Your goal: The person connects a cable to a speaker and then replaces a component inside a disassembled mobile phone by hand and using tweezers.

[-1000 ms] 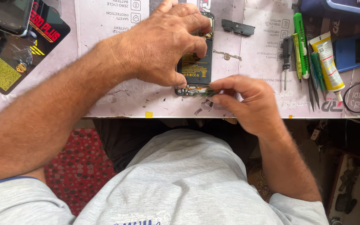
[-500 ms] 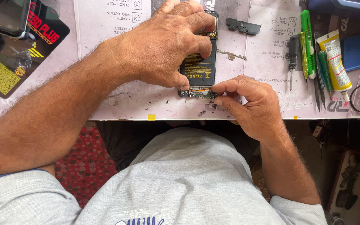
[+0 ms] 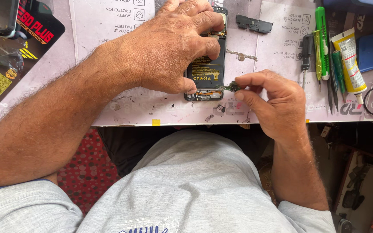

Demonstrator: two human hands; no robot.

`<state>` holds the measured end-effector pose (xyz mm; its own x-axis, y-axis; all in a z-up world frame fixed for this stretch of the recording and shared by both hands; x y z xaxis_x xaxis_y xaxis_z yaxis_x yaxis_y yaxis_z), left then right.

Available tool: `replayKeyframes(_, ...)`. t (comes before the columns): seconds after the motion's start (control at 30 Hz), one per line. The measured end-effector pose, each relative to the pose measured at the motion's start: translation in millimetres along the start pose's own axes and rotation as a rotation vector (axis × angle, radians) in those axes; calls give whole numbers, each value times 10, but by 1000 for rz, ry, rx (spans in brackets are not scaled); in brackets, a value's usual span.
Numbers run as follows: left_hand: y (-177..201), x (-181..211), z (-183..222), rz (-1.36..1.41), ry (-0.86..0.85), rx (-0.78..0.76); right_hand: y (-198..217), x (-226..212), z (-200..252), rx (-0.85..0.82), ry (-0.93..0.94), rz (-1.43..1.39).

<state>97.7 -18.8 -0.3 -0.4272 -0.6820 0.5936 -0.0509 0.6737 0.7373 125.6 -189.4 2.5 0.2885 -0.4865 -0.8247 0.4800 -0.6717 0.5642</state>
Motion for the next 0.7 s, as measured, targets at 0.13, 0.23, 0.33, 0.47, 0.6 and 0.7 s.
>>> replayKeyframes(0.13,-12,17,3,-52,-7,7,179,21,0,48,36,99)
replayKeyframes(0.23,-27,28,-3,-85,-6,11,298,120,4,64,-15,169)
replayKeyframes(0.33,-47,-6,-3,-42,24,-50,310,109,-10,80,32,246)
replayKeyframes(0.47,-38,-34,-20,5,47,-157,282,-73,-58,52,113,218)
replayKeyframes(0.6,-10,-8,-78,-9,77,-168,434,-288,-196,164,211,375)
replayKeyframes(0.7,-22,0,-89,7,109,-188,653,-360,-269,274,282,529)
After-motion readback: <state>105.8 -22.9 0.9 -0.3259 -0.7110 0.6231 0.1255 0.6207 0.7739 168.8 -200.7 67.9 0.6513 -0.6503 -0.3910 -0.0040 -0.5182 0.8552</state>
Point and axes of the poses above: each hand's wrist, its own z-axis away from the middle knuckle, its own y-axis out of the back of the hand, x = y × z, the point moved 10 cm from there along -z, towards the middle knuckle, and after that the axes turned 10 degrees about x, right-handed, at the moved point
